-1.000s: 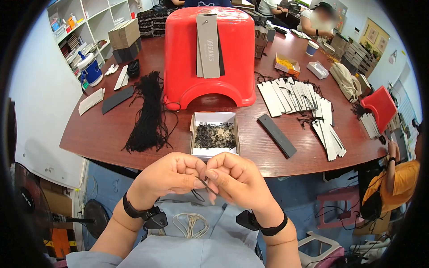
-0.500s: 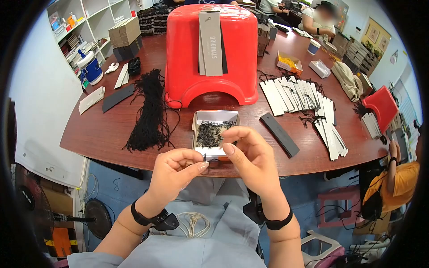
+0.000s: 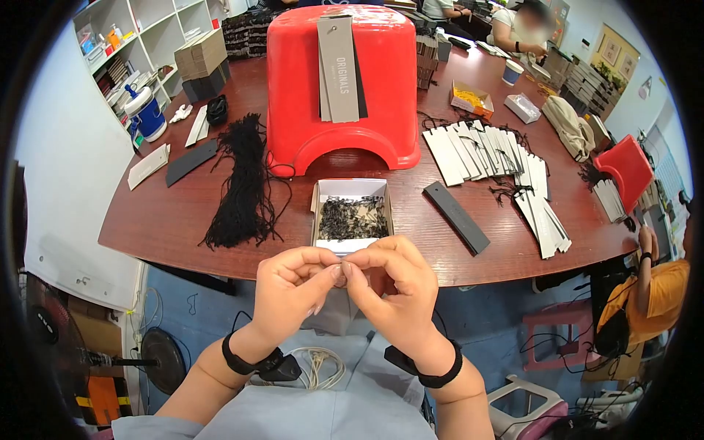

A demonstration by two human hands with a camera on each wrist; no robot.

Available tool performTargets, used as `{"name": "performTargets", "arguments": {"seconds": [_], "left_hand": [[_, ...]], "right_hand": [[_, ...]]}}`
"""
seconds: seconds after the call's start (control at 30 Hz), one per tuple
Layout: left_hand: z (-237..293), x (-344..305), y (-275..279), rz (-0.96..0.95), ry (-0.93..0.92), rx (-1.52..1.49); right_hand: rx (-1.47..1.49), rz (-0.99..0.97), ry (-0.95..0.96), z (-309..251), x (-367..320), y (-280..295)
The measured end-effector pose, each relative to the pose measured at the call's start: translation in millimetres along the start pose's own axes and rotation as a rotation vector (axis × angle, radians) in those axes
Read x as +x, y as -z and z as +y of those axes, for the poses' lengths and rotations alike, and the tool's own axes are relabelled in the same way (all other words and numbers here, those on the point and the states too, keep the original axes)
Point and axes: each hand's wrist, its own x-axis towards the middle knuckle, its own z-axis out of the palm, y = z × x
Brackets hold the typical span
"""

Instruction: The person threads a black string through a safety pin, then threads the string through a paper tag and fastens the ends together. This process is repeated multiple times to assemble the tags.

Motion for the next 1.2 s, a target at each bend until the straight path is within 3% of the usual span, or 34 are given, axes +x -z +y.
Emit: {"name": "performTargets", "arguments": {"seconds": [0.2,0.57,0.67,0.73,0.8,0.87,0.93,1.0,1.2], "left_hand": [[0.3,3.0,5.3,-0.181,0.243,-0.455],[6.6,0.3,2.2,-0.155,0.228,-0.436],[5.7,0.3,3.5,-0.179,0.225,-0.479],[5.3,-0.2,3.8,-0.195,0.222,-0.501],[5.3,-0.1,3.5,-0.208,0.227,-0.496],[7.2,0.9,2.7,-0.188,0.215,-0.459],[7.0,1.4,1.7,-0.163,0.205,-0.426],[5.8,1.2,0.9,-0.076,0.083,-0.343],[7.3,-0.6,-4.6,-0.005,-0.040,-0.122]], "right_hand": [[-0.048,0.086,0.169,-1.2,-4.4,0.7],[-0.166,0.041,0.359,-3.6,-3.2,6.1],[-0.050,-0.002,0.229,-8.6,-0.6,10.1],[0.111,0.068,-0.076,-6.6,6.1,14.6],[0.169,-0.022,-0.175,-5.5,10.3,18.5],[0.579,-0.234,-0.476,-8.6,11.7,19.9],[0.617,-0.297,-0.452,-7.4,10.6,23.8],[0.571,-0.323,-0.467,-5.5,8.8,25.5],[0.491,-0.258,-0.323,-5.2,7.9,20.2]]}}
